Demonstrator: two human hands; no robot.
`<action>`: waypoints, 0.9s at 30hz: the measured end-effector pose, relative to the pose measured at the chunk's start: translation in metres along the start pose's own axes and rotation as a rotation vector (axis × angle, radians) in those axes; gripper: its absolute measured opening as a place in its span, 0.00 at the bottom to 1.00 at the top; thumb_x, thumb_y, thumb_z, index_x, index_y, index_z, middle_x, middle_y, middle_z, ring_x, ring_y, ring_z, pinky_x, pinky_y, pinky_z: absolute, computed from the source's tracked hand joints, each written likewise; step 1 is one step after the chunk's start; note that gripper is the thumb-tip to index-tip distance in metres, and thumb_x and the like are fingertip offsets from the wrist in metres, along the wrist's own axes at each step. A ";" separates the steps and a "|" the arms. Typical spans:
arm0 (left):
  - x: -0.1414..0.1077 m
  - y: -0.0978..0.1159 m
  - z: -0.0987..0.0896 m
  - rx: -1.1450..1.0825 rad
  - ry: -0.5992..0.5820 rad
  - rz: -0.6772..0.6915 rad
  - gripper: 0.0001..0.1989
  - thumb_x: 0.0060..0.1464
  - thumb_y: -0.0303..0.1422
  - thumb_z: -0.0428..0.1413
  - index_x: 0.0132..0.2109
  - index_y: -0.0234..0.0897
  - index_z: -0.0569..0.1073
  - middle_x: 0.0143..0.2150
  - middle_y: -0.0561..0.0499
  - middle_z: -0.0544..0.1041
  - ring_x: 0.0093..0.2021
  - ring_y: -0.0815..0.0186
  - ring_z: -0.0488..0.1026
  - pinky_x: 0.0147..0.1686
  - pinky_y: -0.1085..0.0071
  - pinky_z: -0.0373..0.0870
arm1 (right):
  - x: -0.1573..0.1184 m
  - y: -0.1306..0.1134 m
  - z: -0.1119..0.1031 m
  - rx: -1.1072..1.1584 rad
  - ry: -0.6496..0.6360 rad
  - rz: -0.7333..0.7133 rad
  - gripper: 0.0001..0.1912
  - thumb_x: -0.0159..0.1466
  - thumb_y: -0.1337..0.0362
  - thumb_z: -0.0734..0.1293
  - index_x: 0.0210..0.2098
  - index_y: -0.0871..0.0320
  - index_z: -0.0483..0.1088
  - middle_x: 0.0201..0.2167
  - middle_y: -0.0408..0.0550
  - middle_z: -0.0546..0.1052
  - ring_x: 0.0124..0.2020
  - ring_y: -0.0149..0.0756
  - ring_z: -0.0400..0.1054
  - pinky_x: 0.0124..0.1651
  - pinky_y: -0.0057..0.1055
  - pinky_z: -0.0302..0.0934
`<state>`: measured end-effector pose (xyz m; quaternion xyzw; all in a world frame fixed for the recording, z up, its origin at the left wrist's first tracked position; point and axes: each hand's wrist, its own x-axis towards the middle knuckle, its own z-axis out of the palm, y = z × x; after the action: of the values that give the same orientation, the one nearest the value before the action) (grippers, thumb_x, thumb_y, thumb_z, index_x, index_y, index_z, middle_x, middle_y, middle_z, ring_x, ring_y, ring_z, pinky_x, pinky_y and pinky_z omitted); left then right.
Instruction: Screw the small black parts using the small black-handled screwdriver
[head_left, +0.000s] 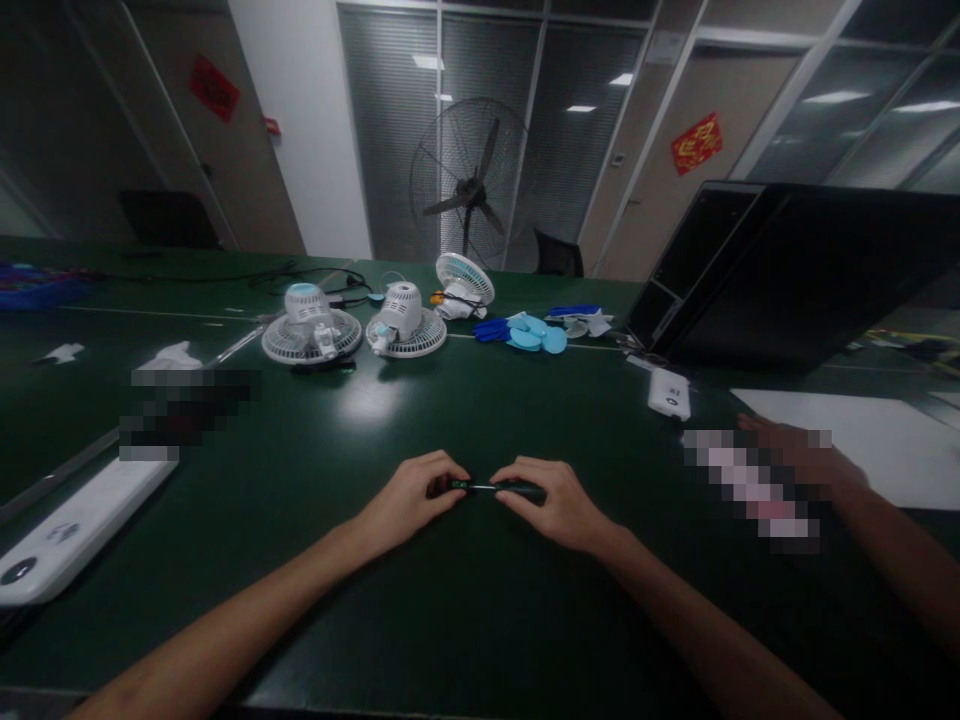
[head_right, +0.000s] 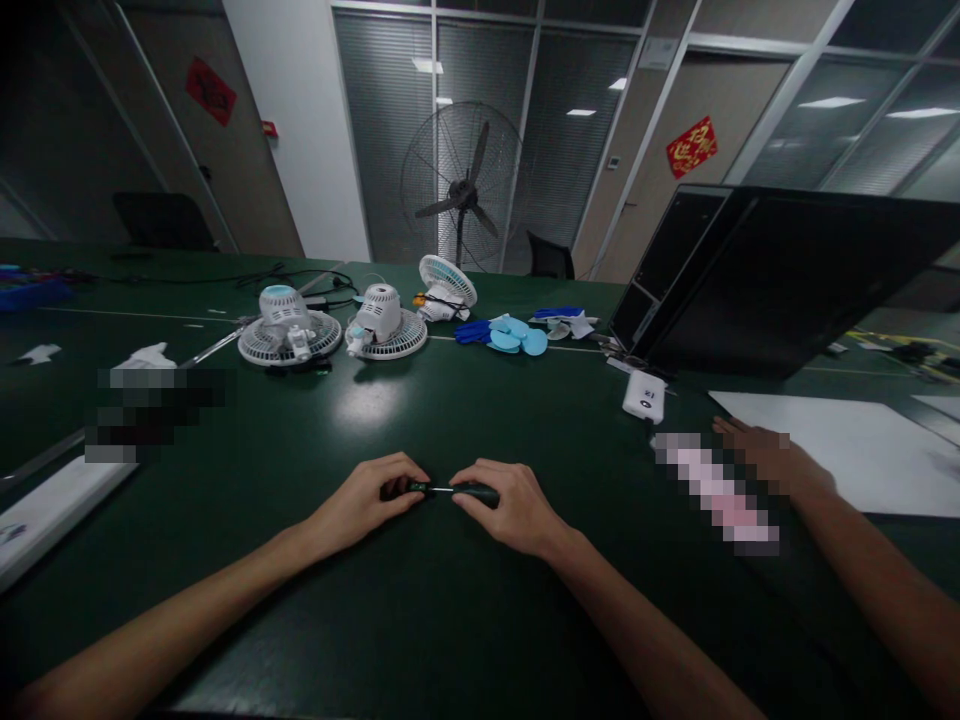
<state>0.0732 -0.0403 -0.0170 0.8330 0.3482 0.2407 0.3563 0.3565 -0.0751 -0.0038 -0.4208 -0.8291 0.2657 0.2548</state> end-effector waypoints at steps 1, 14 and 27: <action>0.000 0.000 0.000 -0.003 -0.002 0.003 0.11 0.66 0.35 0.58 0.53 0.42 0.79 0.45 0.50 0.75 0.39 0.66 0.71 0.37 0.70 0.68 | 0.000 0.001 0.000 -0.001 -0.004 -0.004 0.12 0.74 0.58 0.67 0.54 0.52 0.76 0.46 0.46 0.79 0.43 0.38 0.75 0.46 0.34 0.68; -0.001 0.008 -0.003 0.005 -0.044 -0.005 0.11 0.67 0.36 0.57 0.53 0.41 0.78 0.47 0.50 0.75 0.41 0.65 0.72 0.39 0.69 0.68 | 0.000 -0.001 -0.002 0.014 -0.008 -0.011 0.12 0.74 0.59 0.66 0.53 0.53 0.76 0.45 0.46 0.79 0.43 0.38 0.74 0.46 0.33 0.67; -0.001 0.009 -0.003 0.113 -0.022 0.055 0.09 0.66 0.37 0.59 0.52 0.44 0.78 0.49 0.49 0.78 0.51 0.57 0.71 0.54 0.57 0.65 | 0.010 -0.015 0.009 0.091 0.121 0.031 0.12 0.74 0.58 0.66 0.53 0.52 0.76 0.46 0.49 0.79 0.45 0.42 0.74 0.49 0.38 0.69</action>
<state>0.0740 -0.0440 -0.0086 0.8637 0.3342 0.2211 0.3057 0.3367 -0.0762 0.0013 -0.4367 -0.7927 0.2812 0.3191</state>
